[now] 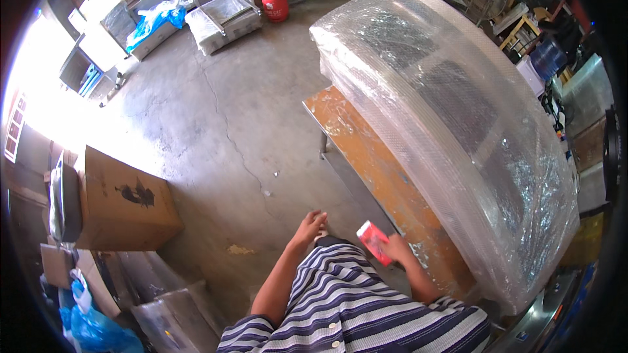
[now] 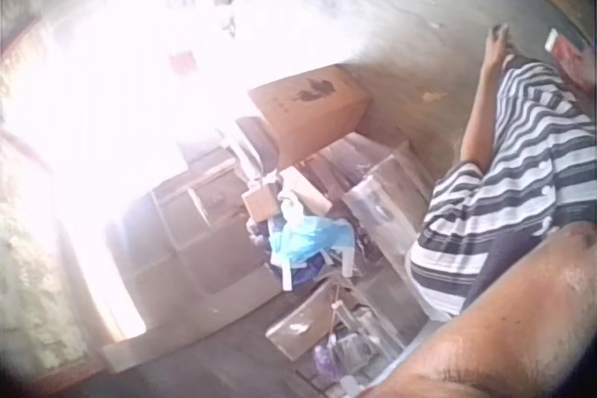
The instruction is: The person wraps a large rectangular object with bubble wrap and secures it with packing tape. They smooth the wrap, apply tape along the edges, and rotate the object to cover all sides.
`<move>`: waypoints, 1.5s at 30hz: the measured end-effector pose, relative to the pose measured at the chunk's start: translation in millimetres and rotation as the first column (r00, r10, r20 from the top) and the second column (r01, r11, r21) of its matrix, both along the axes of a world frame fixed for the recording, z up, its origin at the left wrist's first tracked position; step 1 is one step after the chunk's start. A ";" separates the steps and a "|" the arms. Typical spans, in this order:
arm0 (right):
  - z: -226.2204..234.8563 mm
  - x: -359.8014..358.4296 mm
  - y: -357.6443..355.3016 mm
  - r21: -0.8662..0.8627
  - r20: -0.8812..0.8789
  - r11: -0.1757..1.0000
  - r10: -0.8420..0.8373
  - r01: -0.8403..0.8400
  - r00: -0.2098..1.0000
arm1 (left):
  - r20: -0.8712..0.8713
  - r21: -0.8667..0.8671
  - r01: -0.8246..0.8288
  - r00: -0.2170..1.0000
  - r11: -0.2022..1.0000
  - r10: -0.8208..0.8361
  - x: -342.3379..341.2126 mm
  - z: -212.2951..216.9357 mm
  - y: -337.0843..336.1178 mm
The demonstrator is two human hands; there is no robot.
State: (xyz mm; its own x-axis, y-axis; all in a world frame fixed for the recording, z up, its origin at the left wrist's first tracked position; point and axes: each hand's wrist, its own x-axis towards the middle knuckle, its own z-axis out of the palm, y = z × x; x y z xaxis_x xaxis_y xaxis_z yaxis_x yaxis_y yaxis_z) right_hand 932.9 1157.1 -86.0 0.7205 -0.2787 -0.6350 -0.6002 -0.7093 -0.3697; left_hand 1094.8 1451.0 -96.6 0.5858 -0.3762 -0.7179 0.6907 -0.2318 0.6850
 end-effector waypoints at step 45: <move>120.1 776.5 246.0 -0.518 0.653 0.263 -0.492 0.814 0.575 | 0.644 -0.437 0.772 0.627 0.462 -0.439 820.9 38.5 -150.0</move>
State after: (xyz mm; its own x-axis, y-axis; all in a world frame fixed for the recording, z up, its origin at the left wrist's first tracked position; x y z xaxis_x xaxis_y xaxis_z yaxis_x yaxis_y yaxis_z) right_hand 1709.4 1403.0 34.1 0.1352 -0.9548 0.2648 -0.9531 -0.1984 -0.2286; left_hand 1915.7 1300.9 -58.1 0.1524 -0.9841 0.0908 0.1816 0.1182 0.9763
